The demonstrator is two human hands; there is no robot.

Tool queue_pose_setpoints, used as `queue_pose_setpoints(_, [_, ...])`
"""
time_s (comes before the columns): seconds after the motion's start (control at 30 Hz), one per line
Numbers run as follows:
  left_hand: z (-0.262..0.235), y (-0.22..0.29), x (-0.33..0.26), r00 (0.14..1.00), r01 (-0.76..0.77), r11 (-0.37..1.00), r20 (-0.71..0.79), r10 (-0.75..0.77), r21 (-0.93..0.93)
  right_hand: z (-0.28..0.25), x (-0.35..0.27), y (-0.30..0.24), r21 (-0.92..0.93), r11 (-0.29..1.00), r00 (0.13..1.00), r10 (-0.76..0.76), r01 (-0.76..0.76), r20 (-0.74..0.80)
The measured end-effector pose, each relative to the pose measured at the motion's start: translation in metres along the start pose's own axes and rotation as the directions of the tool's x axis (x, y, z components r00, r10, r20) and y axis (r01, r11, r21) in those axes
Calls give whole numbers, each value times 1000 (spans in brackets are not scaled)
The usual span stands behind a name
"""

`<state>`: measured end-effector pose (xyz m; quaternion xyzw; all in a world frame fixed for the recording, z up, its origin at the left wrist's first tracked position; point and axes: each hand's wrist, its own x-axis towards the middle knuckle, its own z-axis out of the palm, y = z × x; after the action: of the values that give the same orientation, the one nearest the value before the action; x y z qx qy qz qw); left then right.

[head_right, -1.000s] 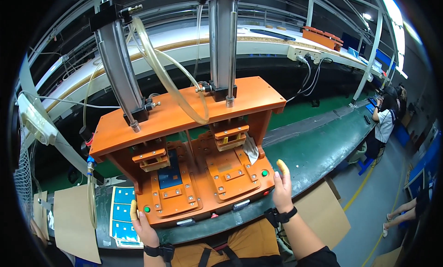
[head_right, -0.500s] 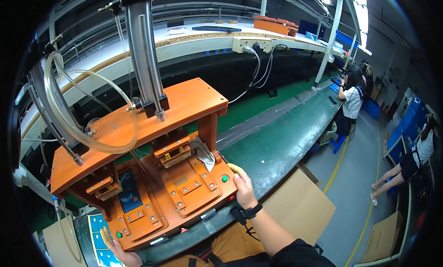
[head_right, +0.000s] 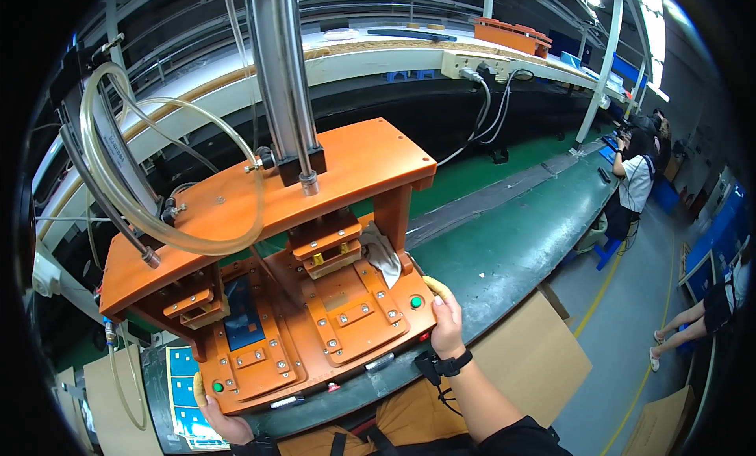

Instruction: Assemble electronic circuit boards into plastic housings and use a pneumatic press to join the components together.

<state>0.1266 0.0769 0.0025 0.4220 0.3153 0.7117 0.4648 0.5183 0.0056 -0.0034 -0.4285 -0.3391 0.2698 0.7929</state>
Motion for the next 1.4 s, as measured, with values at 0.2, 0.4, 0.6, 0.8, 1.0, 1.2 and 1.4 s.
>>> queue_pose_setpoints(0.2, [-1, 1, -3, 1000, -30, 1000, -4, 30, 1, -2, -1, 6, -130, 991, 998, -47, 43, -29])
queue_pose_setpoints(0.4, [-3, 1, 0, 999, -35, 996, -4, 36, 87, -4, 0, 4, -76, 996, 999, -43, 41, -26])
queue_pose_setpoints(0.6, [-8, 3, 0, 999, -39, 993, -3, 40, 107, -1, 2, 8, -96, 994, 998, -52, 50, -19])
queue_pose_setpoints(0.8, [-3, 7, -1, 999, -42, 992, -2, 42, 120, 0, 0, 6, -64, 997, 998, -54, 52, -23])
queue_pose_setpoints(1.0, [-6, 7, -1, 999, -40, 986, -1, 40, 161, 0, -2, 6, -79, 996, 998, -51, 48, -37])
queue_pose_setpoints(1.2, [-3, 9, 0, 999, -49, 984, 1, 49, 172, 3, 1, 8, -52, 998, 998, -44, 42, -33])
queue_pose_setpoints(1.4, [3, 3, 3, 999, -46, 991, 8, 45, 126, -4, 2, 5, -28, 997, 997, -73, 73, -23])
